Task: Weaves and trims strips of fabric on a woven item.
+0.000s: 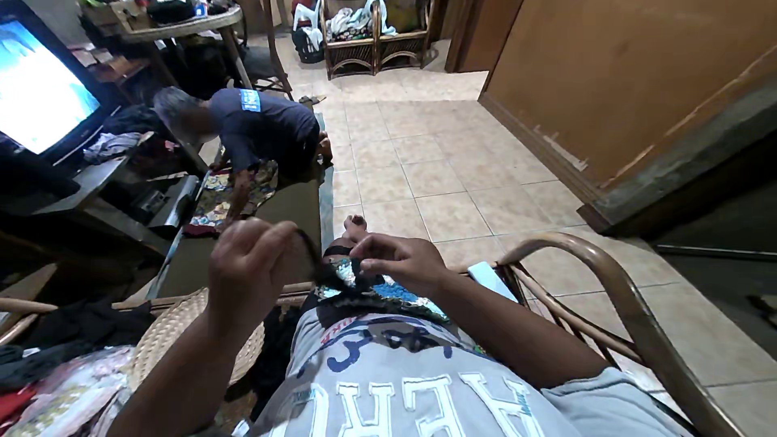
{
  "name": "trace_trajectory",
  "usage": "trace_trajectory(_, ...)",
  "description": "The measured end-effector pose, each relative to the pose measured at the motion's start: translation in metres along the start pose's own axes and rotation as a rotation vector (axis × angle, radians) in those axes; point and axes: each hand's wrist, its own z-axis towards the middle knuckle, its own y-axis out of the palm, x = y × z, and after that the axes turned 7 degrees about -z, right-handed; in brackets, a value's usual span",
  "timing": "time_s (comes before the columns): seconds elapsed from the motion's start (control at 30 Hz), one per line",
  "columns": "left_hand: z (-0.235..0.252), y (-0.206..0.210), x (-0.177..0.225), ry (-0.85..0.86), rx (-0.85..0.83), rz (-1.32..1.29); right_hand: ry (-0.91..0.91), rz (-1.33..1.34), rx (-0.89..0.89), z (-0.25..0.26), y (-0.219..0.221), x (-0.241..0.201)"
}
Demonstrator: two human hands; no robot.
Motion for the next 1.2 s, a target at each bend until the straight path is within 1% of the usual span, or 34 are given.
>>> trace_trajectory(0.03, 0.002, -0.001, -0.001, -0.017, 0.049, -0.005, 0.032, 0.051, -0.031, 0.0, 0.005, 0.004)
trace_trajectory(0.1, 0.009, -0.002, -0.005, -0.031, 0.073, -0.134, 0.076, 0.085, -0.092, -0.001, 0.012, 0.008)
trace_trajectory(0.13, 0.011, -0.001, -0.007, -0.031, 0.068, -0.198, 0.085, 0.035, -0.109, -0.003, 0.015, 0.009)
trace_trajectory(0.2, 0.014, 0.002, -0.007, -0.029, 0.056, -0.272, 0.026, -0.195, -0.088, -0.003, 0.02, 0.012)
trace_trajectory(0.27, 0.014, 0.004, -0.007, -0.04, 0.057, -0.284, -0.109, -0.414, 0.022, -0.001, 0.023, 0.022)
trace_trajectory(0.33, 0.015, 0.006, -0.007, -0.065, 0.052, -0.285, -0.205, -0.536, 0.108, 0.003, 0.025, 0.027)
trace_trajectory(0.37, 0.015, 0.006, -0.007, -0.082, 0.05, -0.285, -0.233, -0.588, 0.12, 0.005, 0.026, 0.028)
trace_trajectory(0.47, 0.013, 0.01, -0.008, -0.133, 0.055, -0.333, -0.202, -0.698, 0.032, 0.006, 0.029, 0.025)
trace_trajectory(0.53, 0.012, 0.014, -0.011, -0.154, 0.066, -0.399, -0.179, -0.719, -0.005, 0.004, 0.032, 0.025)
trace_trajectory(0.6, 0.009, 0.016, -0.015, -0.179, 0.091, -0.389, -0.181, -0.67, 0.001, 0.001, 0.033, 0.031)
trace_trajectory(0.67, 0.009, 0.011, -0.023, -0.218, 0.141, -0.22, -0.216, -0.605, -0.023, -0.003, 0.031, 0.037)
trace_trajectory(0.73, 0.012, 0.007, -0.033, -0.256, 0.218, -0.017, -0.222, -0.54, -0.116, -0.008, 0.03, 0.038)
trace_trajectory(0.77, 0.013, 0.009, -0.038, -0.283, 0.257, 0.025, -0.211, -0.517, -0.155, -0.01, 0.031, 0.037)
trace_trajectory(0.83, 0.012, 0.013, -0.04, -0.327, 0.276, -0.016, -0.179, -0.491, -0.214, -0.01, 0.03, 0.035)
trace_trajectory(0.93, 0.008, 0.013, -0.031, -0.319, 0.255, -0.156, -0.105, -0.518, -0.266, -0.01, 0.027, 0.037)
trace_trajectory(1.0, 0.006, 0.004, -0.02, -0.284, 0.202, -0.206, -0.046, -0.558, -0.219, -0.004, 0.023, 0.028)
trace_trajectory(1.03, 0.007, -0.002, -0.013, -0.249, 0.174, -0.204, -0.074, -0.562, -0.138, 0.001, 0.022, 0.021)
trace_trajectory(1.1, 0.011, -0.011, -0.001, -0.178, 0.133, -0.183, -0.216, -0.591, 0.031, 0.016, 0.02, -0.001)
trace_trajectory(1.13, 0.013, -0.013, 0.004, -0.142, 0.116, -0.177, -0.287, -0.618, 0.06, 0.023, 0.02, -0.019)
trace_trajectory(1.2, 0.018, -0.016, 0.011, -0.096, 0.093, -0.185, -0.413, -0.678, 0.041, 0.035, 0.027, -0.053)
